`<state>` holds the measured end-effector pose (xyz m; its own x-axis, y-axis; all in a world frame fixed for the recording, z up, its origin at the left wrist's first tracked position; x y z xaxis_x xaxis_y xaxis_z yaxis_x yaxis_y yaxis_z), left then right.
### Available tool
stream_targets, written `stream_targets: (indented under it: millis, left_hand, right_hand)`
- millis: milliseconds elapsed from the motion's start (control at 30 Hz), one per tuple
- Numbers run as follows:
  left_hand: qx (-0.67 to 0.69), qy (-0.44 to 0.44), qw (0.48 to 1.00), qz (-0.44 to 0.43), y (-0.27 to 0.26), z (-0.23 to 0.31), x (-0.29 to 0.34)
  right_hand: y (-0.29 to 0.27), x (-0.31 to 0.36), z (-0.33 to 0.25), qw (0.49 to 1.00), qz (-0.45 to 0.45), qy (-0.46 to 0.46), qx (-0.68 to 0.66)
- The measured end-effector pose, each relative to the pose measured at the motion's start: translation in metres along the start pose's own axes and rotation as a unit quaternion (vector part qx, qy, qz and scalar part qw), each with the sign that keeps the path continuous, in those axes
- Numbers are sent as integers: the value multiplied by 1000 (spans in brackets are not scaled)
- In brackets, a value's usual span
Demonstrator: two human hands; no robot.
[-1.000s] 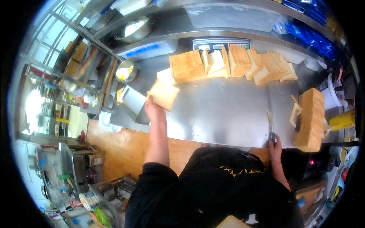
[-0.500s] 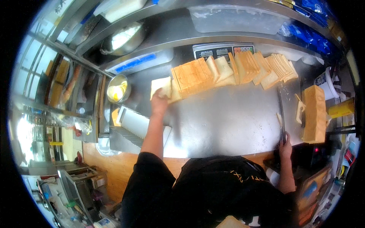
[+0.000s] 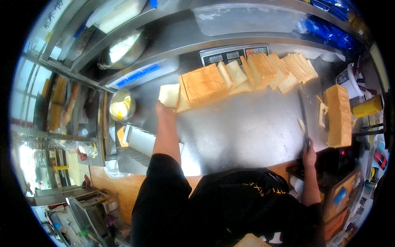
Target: The person slices a loaf of white bread into uniform pieces using a long serrated knife on a stainless steel countertop. The person stacks the cut slices and continues slicing additional loaves, arranging the finished slices in neat rows.
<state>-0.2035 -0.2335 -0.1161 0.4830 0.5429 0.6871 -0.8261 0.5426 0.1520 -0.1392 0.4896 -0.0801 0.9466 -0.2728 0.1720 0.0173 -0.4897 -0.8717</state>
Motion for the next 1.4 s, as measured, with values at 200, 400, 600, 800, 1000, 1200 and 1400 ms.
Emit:
stream_targets:
  millis: [200,400,600,800,1000,1200,1400]
  left_hand:
    - [-15,170,984,-51,12,46,69]
    - [-128,391,672,-617,116,57,426]
    - [8,451,426,-785,118,-18,625]
    - [77,383,439,-809,131,-44,669]
    - [-30,419,469,-777,130,-59,698]
    - [-19,543,414,-730,145,-72,706]
    - [-195,419,439,-770,162,-95,710]
  right_hand:
    - [13,-13,26,997,21,-29,75]
    - [10,-9,21,994,46,-62,72]
    - [14,-15,11,993,14,-96,67]
    - [17,-16,10,991,-8,-128,49]
    - [19,-16,12,989,-28,-145,21]
    - [10,-9,9,993,-36,-115,-5]
    - [-6,-6,17,985,1,-59,-164]
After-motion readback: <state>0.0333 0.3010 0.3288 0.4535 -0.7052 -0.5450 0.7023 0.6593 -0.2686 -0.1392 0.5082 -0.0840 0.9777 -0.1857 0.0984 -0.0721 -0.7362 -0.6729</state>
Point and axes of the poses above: each hand's wrist, its own x-axis away from the middle knuckle, its own y-axis out of the palm, z = x × y, the point moved 10 cm from there along -x, towards the middle knuckle, and after that the axes turned 8 degrees about -x, right-handed, at the moved point
